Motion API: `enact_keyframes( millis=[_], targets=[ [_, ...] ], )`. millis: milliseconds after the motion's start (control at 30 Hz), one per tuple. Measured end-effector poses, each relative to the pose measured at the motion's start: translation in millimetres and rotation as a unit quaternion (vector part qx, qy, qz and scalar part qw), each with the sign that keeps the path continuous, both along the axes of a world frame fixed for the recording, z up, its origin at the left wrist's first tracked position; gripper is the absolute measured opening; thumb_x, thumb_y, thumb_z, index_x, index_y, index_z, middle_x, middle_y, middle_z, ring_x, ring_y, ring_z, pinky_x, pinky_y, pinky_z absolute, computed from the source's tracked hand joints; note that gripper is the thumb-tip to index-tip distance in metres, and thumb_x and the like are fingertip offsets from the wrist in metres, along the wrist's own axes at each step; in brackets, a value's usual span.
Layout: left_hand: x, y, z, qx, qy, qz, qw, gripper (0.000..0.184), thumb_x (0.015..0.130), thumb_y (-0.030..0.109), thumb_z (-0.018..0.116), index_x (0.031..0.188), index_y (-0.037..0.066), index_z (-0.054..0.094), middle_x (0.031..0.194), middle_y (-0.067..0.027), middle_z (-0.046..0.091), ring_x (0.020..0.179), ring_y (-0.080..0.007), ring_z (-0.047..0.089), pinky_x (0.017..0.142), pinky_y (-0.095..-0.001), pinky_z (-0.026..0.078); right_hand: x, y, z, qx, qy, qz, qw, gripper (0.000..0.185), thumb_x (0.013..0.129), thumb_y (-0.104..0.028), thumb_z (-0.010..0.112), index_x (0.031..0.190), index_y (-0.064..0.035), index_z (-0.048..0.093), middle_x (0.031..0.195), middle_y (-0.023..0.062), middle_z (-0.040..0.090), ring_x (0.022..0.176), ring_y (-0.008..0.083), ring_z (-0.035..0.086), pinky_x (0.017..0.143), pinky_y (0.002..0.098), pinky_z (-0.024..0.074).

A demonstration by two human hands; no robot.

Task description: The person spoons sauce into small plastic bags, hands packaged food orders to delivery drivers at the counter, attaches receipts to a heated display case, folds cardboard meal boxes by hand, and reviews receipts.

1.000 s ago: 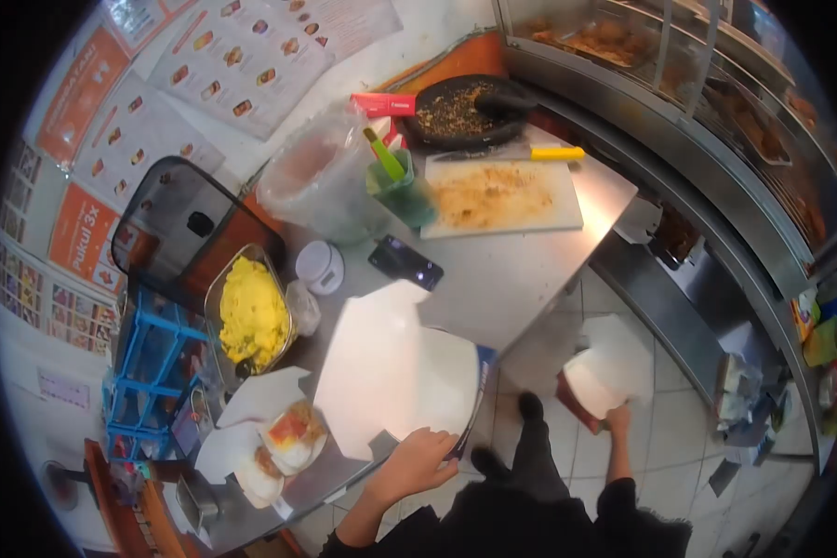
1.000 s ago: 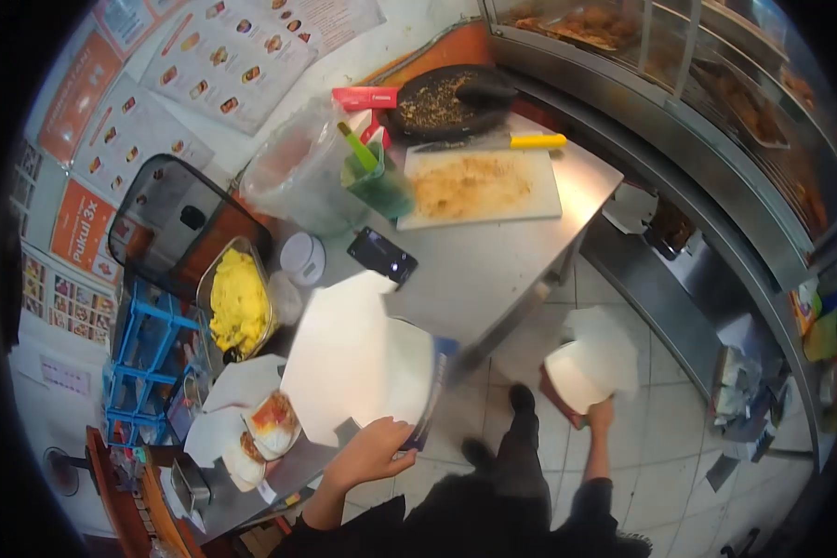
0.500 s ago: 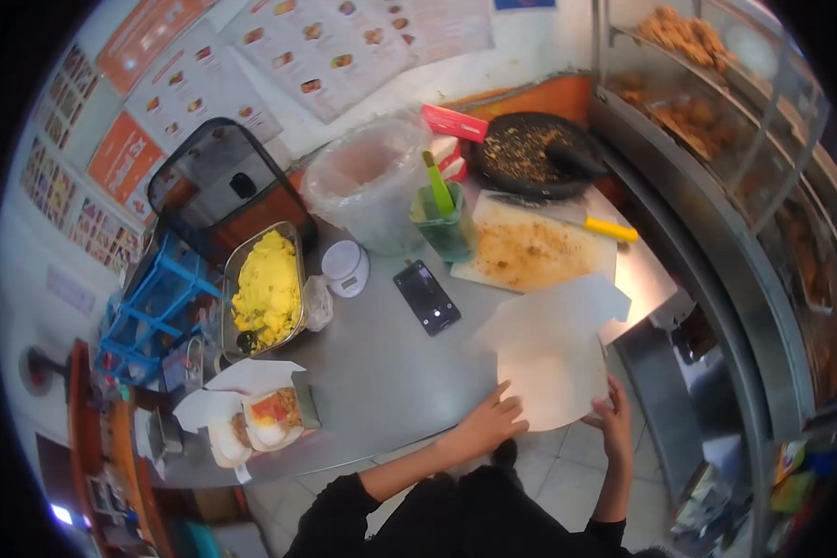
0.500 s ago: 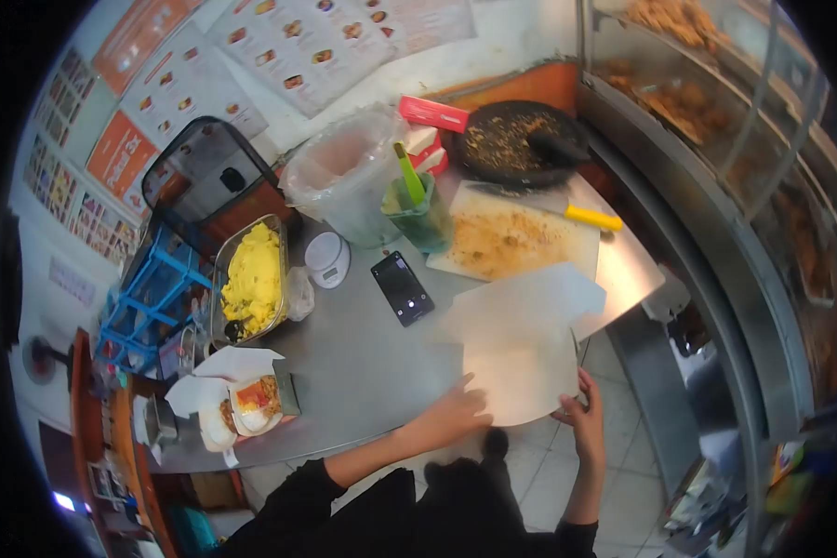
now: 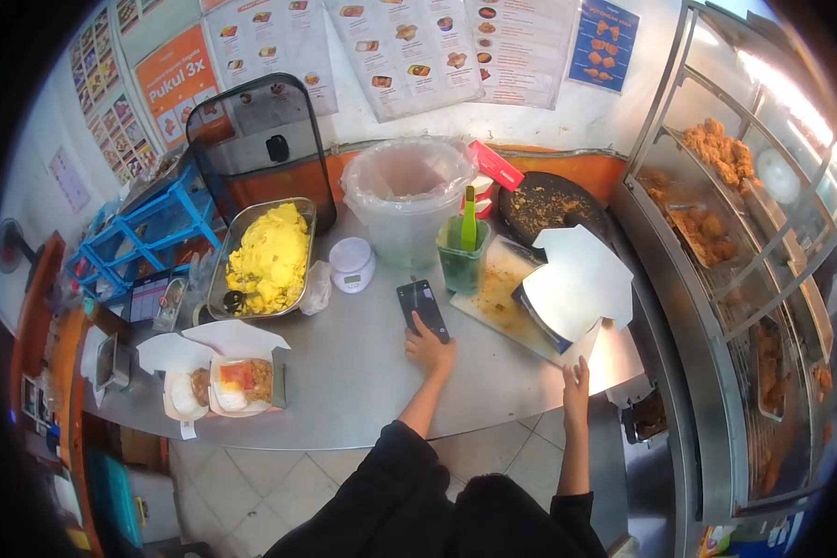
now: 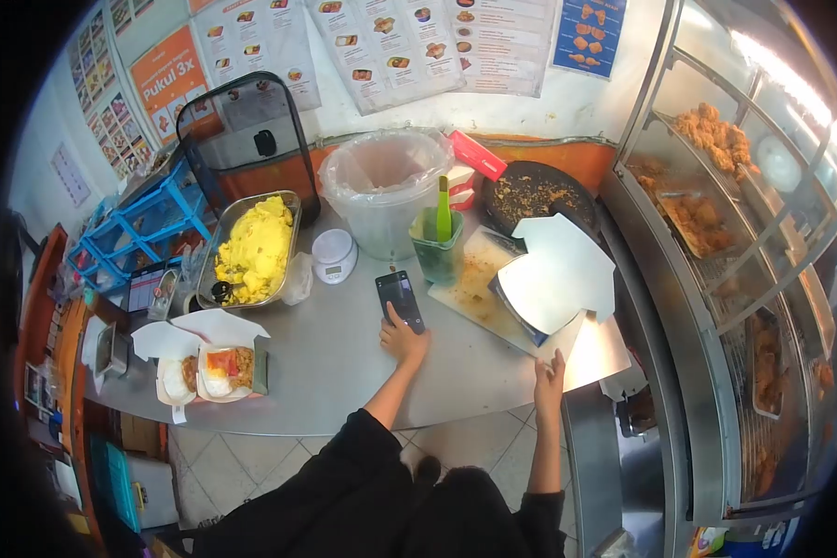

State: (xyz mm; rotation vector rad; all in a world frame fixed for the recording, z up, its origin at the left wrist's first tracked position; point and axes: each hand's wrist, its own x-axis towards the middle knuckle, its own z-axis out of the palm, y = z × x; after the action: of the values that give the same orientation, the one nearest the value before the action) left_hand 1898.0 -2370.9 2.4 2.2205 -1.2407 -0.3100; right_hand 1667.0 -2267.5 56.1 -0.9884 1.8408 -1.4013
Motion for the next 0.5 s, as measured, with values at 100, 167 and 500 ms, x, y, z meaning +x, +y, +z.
enact_keyframes(
  millis=[100, 167, 500],
  targets=[
    [19.7, 11.5, 6.5, -0.011, 0.060, -0.008, 0.998, 0.104, 0.051, 0.033, 0.074, 0.131, 0.011, 0.011, 0.121, -0.0240, 0.031, 0.108, -0.0377, 0.033, 0.089, -0.0469, 0.026, 17.3, 16.9, -3.7, 0.025, -0.017, 0.064, 0.997, 0.055, 0.082, -0.029, 0.052, 0.128, -0.0088, 0.029, 0.122, 0.0194, 0.039, 0.102, 0.0262, 0.046, 0.084, 0.0339, 0.0378],
    [33.2, 24.7, 15.2, -0.033, 0.099, -0.008, 0.994, 0.102, 0.051, 0.032, 0.074, 0.130, 0.009, 0.013, 0.121, -0.0235, 0.032, 0.106, -0.0374, 0.035, 0.088, -0.0467, 0.027, 33.5, 16.9, -9.7, 0.050, -0.033, 0.134, 0.989, 0.055, 0.083, -0.031, 0.051, 0.128, -0.0082, 0.030, 0.121, 0.0187, 0.039, 0.101, 0.0251, 0.047, 0.083, 0.0337, 0.0384],
    [106.1, 196.0, 18.9, -0.152, 0.301, -0.174, 0.925, 0.089, 0.049, 0.024, 0.075, 0.119, -0.004, 0.028, 0.104, -0.0240, 0.044, 0.094, -0.0357, 0.047, 0.082, -0.0406, 0.039, 231.8, 72.5, -4.6, -0.038, -0.209, 0.406, 0.889, 0.053, 0.088, -0.016, 0.034, 0.133, -0.0046, 0.007, 0.122, 0.0143, 0.034, 0.104, 0.0204, 0.042, 0.087, 0.0308, 0.0362]
  ],
)
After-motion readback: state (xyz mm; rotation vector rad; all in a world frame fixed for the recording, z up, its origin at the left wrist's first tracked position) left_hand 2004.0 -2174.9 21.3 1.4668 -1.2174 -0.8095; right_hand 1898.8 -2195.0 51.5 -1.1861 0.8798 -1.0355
